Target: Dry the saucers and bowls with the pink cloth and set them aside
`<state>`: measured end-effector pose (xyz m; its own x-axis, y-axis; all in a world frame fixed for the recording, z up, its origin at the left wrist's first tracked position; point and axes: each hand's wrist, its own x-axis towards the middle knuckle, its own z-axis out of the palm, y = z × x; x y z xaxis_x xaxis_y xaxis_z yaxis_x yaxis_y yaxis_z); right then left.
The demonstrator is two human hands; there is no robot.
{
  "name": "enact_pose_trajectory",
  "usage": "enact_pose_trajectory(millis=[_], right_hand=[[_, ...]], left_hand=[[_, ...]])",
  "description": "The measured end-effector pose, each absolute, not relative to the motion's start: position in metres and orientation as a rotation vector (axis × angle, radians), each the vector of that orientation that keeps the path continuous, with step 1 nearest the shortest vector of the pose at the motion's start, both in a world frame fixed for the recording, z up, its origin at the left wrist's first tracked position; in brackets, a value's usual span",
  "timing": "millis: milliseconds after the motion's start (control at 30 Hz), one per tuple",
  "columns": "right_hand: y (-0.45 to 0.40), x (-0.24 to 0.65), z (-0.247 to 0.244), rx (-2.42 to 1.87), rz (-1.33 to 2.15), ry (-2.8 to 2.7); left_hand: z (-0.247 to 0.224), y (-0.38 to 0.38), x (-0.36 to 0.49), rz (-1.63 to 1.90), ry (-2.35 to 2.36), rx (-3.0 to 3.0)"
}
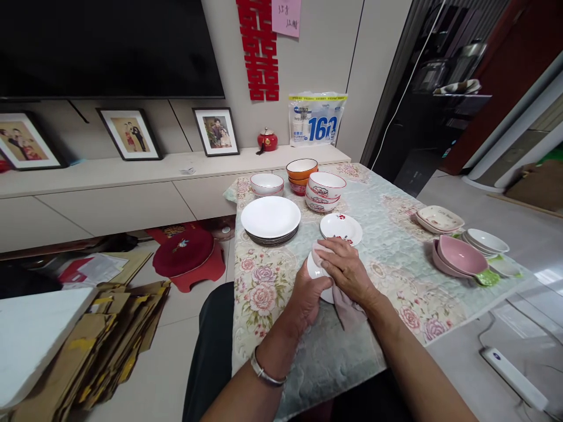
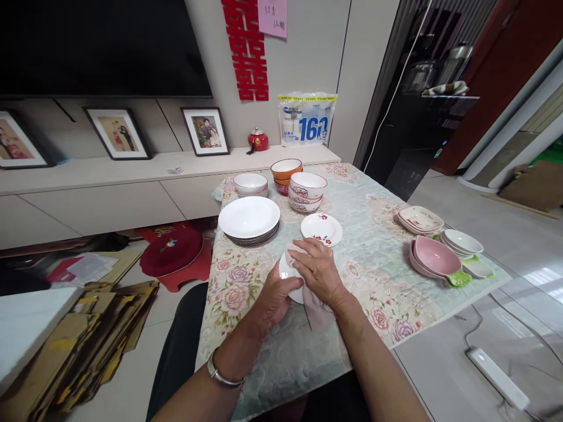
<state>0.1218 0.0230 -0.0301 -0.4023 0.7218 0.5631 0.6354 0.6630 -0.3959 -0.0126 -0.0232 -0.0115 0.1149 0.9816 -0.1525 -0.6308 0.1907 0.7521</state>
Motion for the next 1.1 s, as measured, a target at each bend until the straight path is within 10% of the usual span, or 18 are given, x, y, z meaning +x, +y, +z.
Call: enact_pose_trajectory(millis=[1100], right_hand=[[0.02,0.118,-0.028,-0.987,0.177,-2.025]], left_hand=[[-0.012,-0.02,-0.013,1.335,0.779,0.505]])
